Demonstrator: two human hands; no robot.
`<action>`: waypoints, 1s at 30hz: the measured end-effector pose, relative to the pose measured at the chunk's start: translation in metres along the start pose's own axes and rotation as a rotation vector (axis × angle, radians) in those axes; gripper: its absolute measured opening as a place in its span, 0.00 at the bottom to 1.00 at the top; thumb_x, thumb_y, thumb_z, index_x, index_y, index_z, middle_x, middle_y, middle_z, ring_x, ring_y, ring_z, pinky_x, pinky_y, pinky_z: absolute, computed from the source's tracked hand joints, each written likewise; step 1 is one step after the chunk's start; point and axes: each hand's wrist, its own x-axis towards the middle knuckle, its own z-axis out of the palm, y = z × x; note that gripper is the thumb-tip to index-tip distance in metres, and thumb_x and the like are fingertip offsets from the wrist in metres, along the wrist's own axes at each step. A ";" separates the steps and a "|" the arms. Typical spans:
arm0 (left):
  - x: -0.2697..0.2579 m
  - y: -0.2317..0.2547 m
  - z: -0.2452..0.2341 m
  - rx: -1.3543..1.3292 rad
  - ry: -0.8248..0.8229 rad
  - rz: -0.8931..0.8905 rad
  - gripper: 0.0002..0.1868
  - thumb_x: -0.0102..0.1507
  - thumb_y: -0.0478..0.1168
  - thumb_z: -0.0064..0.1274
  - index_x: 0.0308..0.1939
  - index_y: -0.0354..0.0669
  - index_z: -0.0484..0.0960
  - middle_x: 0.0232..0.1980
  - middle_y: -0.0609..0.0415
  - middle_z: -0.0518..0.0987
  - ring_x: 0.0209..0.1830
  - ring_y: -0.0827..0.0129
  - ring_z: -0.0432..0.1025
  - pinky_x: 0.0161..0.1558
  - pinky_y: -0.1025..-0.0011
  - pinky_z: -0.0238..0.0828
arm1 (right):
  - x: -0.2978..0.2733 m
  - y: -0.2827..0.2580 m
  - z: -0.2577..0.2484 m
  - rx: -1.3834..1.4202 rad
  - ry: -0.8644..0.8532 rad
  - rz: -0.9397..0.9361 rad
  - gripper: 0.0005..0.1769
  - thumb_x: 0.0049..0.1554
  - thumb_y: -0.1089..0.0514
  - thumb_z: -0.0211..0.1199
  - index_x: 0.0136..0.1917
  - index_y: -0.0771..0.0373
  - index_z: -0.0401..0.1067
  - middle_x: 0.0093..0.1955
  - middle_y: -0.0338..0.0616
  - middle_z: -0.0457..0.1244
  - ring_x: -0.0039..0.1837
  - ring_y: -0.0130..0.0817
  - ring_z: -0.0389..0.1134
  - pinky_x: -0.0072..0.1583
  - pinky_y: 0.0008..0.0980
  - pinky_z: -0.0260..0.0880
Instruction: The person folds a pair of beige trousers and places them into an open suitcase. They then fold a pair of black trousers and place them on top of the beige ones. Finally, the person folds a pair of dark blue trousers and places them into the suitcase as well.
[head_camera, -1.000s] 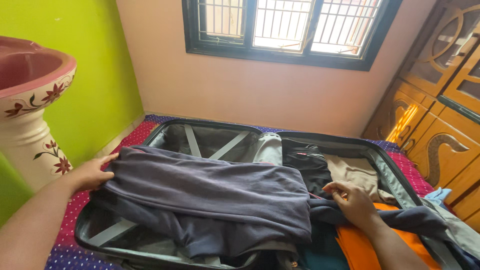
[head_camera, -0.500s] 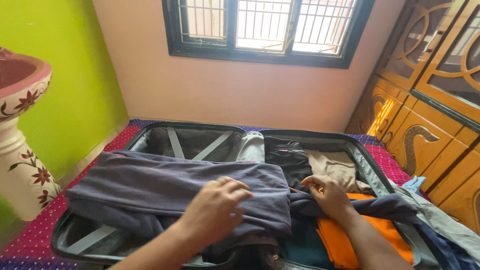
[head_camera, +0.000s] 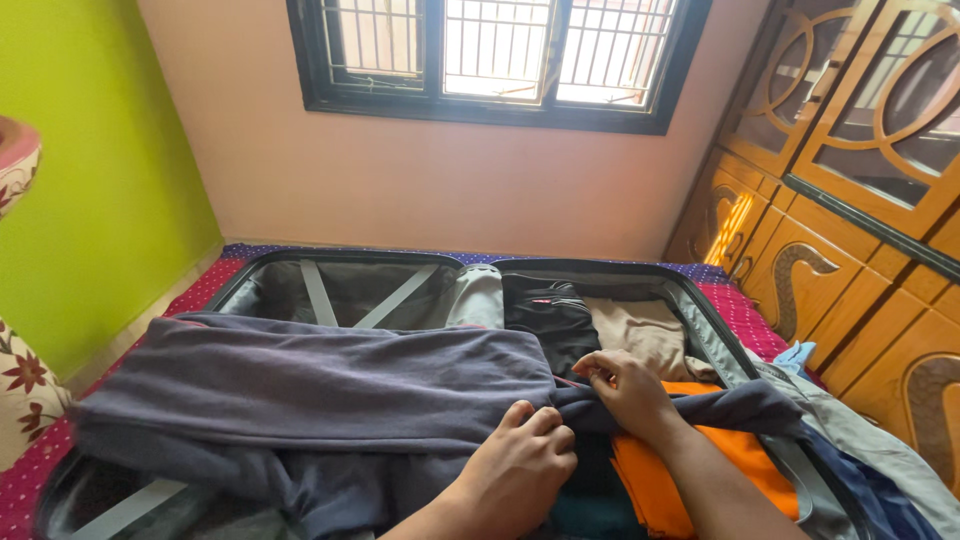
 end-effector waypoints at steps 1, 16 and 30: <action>0.000 0.000 0.001 -0.027 0.037 -0.004 0.05 0.56 0.38 0.54 0.33 0.43 0.83 0.45 0.53 0.80 0.58 0.61 0.70 0.62 0.60 0.60 | 0.001 -0.001 0.002 0.006 -0.001 0.007 0.11 0.54 0.63 0.60 0.49 0.59 0.80 0.48 0.44 0.73 0.52 0.37 0.74 0.52 0.34 0.74; 0.007 0.001 0.005 -0.143 0.239 -0.104 0.04 0.62 0.38 0.56 0.38 0.47 0.77 0.42 0.58 0.80 0.52 0.64 0.73 0.58 0.63 0.64 | 0.051 -0.014 0.037 0.729 -0.310 0.526 0.18 0.60 0.57 0.64 0.64 0.55 0.79 0.44 0.33 0.67 0.42 0.18 0.63 0.44 0.21 0.64; 0.000 -0.003 0.007 -0.350 0.188 -0.018 0.06 0.61 0.37 0.57 0.42 0.50 0.79 0.47 0.63 0.81 0.57 0.65 0.72 0.59 0.63 0.64 | 0.052 0.002 0.059 1.137 -0.033 0.504 0.17 0.55 0.70 0.63 0.57 0.65 0.79 0.47 0.42 0.72 0.45 0.23 0.71 0.49 0.20 0.74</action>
